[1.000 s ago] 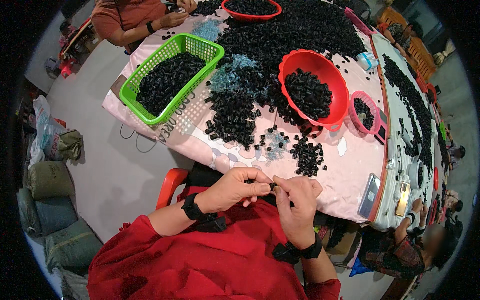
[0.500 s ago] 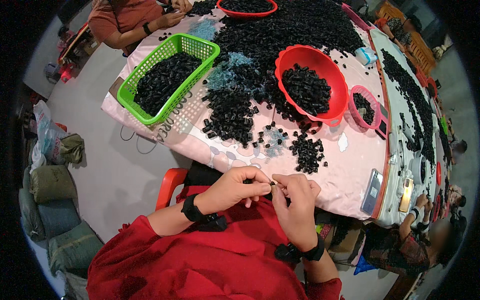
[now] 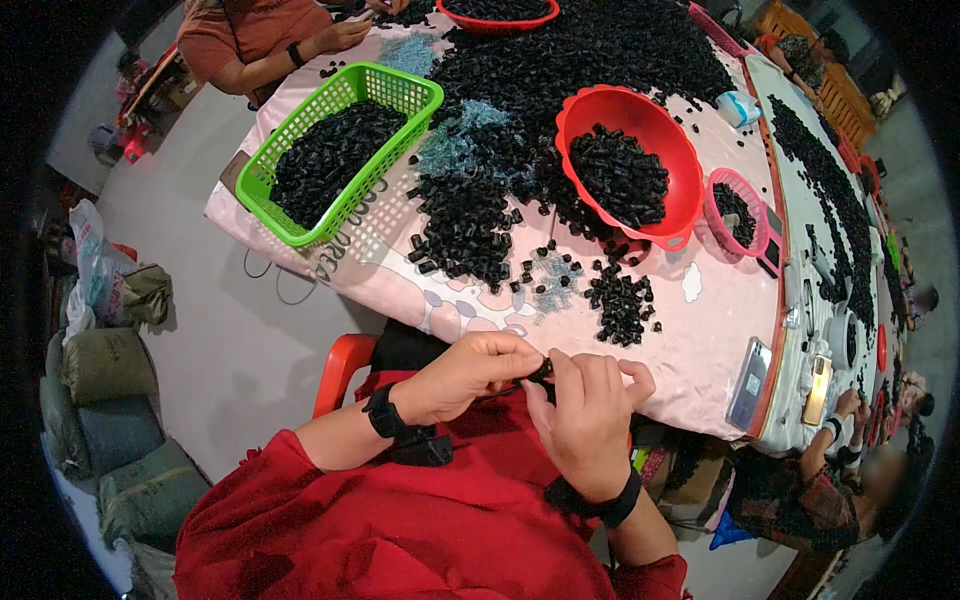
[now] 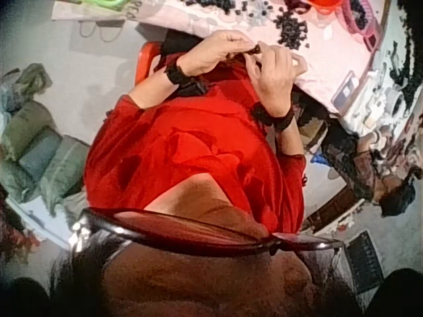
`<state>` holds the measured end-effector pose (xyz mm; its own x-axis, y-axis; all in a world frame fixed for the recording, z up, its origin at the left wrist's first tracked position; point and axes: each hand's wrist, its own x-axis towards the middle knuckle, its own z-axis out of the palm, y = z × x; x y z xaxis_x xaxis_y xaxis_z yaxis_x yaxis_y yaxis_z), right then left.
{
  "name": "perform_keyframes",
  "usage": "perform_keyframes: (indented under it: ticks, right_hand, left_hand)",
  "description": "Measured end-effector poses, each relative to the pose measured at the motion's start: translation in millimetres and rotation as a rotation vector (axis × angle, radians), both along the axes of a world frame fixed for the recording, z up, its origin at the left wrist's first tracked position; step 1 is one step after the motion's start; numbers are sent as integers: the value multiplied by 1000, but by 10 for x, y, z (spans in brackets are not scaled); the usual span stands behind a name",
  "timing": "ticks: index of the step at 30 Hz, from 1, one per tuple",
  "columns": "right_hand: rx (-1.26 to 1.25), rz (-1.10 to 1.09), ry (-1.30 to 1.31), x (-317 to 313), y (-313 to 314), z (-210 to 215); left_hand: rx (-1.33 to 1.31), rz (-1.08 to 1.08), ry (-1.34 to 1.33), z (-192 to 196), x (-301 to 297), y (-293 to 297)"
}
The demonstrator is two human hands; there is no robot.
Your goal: The person inserts small metal pins into black plastic pieces by hand and places the assembled components into a red bowl. They then gather a handful of the plastic pieces from the table and drop them into a green basket.
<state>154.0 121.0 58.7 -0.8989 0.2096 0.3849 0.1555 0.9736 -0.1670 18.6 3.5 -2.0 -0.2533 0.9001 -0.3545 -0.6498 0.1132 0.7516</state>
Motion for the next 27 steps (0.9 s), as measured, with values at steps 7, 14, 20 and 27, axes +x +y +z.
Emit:
perform_keyframes:
  ticks: [7, 14, 20, 27]
  right_hand:
    - [63, 13, 9, -6, 4, -73]
    - [97, 7, -2, -21, -17, -113]
    - [129, 42, 15, -19, 49, -166]
    - [38, 166, 2, 33, 77, -199]
  left_hand:
    - [69, -5, -8, 23, -4, 2]
    - [37, 52, -1, -7, -3, 9]
    - [-16, -82, 26, 43, -55, -6]
    - [-22, -131, 7, -36, -35, -11]
